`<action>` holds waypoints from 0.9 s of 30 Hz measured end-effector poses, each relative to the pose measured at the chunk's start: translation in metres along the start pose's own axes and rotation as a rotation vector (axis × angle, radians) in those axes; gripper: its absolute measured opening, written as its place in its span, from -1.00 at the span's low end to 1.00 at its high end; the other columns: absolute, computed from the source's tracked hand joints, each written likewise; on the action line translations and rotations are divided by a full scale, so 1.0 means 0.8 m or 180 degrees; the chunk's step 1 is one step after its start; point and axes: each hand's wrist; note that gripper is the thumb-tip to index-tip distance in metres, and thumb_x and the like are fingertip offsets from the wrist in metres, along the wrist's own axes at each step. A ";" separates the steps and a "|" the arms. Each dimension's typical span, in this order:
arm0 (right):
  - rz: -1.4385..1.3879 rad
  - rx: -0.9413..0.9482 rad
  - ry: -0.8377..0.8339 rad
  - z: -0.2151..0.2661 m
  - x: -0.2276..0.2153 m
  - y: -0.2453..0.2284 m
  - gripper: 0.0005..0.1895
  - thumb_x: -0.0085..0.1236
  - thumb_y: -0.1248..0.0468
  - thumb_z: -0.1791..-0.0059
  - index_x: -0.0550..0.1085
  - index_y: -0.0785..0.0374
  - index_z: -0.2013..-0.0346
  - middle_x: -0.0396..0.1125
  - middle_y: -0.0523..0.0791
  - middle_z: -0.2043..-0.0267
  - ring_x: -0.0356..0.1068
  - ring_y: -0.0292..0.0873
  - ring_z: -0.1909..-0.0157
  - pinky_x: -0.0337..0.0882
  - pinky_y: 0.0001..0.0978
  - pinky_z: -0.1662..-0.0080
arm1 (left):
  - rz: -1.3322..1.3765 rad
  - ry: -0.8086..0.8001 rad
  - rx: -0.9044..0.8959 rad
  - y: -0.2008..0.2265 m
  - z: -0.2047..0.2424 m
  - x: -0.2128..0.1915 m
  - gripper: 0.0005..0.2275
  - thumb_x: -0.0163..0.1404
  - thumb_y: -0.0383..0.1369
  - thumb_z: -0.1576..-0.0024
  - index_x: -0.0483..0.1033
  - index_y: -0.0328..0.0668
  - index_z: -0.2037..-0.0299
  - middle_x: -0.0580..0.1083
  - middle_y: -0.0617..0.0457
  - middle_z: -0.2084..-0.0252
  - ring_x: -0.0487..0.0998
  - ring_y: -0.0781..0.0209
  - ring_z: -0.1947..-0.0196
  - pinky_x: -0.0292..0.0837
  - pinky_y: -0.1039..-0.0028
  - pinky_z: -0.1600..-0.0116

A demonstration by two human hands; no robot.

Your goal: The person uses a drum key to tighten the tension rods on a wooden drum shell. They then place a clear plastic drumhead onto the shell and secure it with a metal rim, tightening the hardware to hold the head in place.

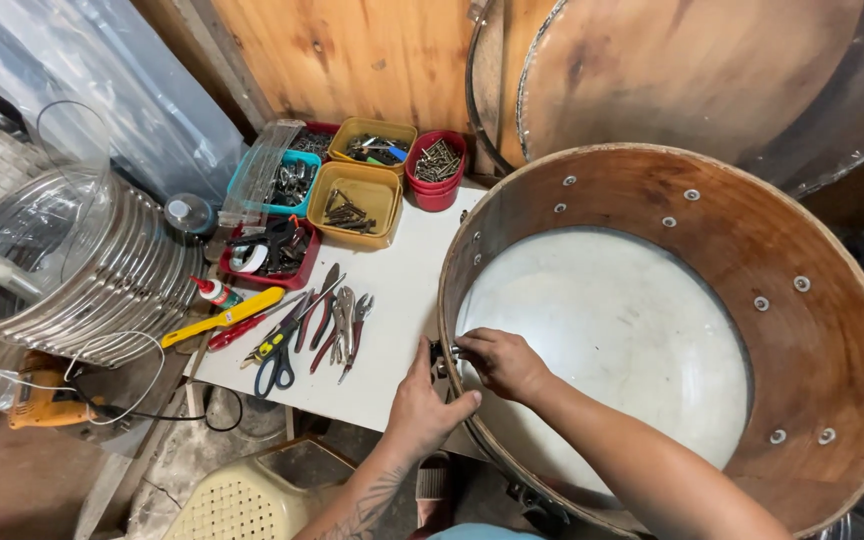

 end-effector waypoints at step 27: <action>-0.2529 0.2581 -0.0797 -0.037 -0.035 -0.028 -0.70 0.27 0.30 0.01 0.62 0.38 0.01 0.50 -0.02 0.48 0.43 -0.23 0.45 0.53 -0.41 0.32 | 0.0135 0.0156 -0.0156 0.013 0.005 0.004 0.05 0.24 -0.07 0.12 -0.19 -0.15 -0.54 0.22 -0.11 -0.47 0.27 0.08 -0.44 0.19 0.42 -0.42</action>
Point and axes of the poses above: each hand's wrist, its own z-axis away from the middle knuckle, its own x-axis out of the palm, y = z × x
